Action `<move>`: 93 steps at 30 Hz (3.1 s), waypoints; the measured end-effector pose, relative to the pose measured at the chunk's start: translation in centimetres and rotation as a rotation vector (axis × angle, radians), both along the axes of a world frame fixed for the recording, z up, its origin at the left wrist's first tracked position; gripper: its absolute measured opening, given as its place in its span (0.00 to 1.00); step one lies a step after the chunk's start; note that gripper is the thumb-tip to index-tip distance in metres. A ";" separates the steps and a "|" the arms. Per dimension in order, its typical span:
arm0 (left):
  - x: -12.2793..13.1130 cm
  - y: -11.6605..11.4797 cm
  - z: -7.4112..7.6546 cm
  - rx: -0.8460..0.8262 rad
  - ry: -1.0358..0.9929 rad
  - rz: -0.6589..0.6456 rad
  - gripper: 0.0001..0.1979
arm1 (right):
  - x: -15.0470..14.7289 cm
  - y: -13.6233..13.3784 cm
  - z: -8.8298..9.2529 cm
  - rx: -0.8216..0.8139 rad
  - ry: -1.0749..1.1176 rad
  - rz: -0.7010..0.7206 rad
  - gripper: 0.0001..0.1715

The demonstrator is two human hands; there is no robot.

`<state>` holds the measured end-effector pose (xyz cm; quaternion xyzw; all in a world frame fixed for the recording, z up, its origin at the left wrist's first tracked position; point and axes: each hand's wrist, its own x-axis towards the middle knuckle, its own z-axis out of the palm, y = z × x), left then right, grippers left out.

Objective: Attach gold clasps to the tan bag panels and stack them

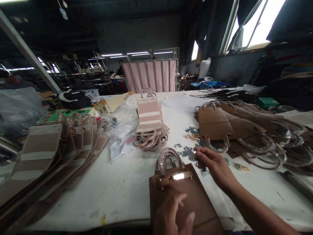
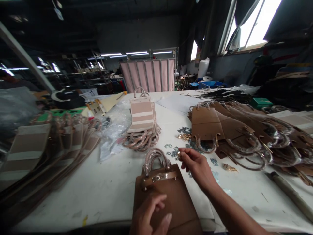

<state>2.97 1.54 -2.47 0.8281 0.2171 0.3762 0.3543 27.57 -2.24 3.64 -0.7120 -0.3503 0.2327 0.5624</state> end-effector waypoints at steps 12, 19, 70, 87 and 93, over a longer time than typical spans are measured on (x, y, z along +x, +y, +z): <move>-1.7 -3.7 5.1 -0.121 -0.116 0.032 0.13 | -13.2 -8.8 -0.3 0.136 0.375 0.182 0.25; -3.1 -4.1 5.5 -0.493 -0.120 -0.113 0.13 | -13.1 -9.9 0.2 0.205 0.677 0.273 0.22; -4.7 -5.2 5.2 -0.236 -0.052 -0.065 0.10 | -11.0 -11.6 0.0 0.162 0.119 0.517 0.10; -4.7 -6.3 6.3 -0.192 -0.122 -0.045 0.11 | -13.4 -12.2 0.0 0.304 -0.032 0.314 0.11; -4.2 -5.5 4.6 -0.527 -0.190 -0.026 0.11 | -13.9 -11.0 -0.8 0.274 0.342 0.385 0.13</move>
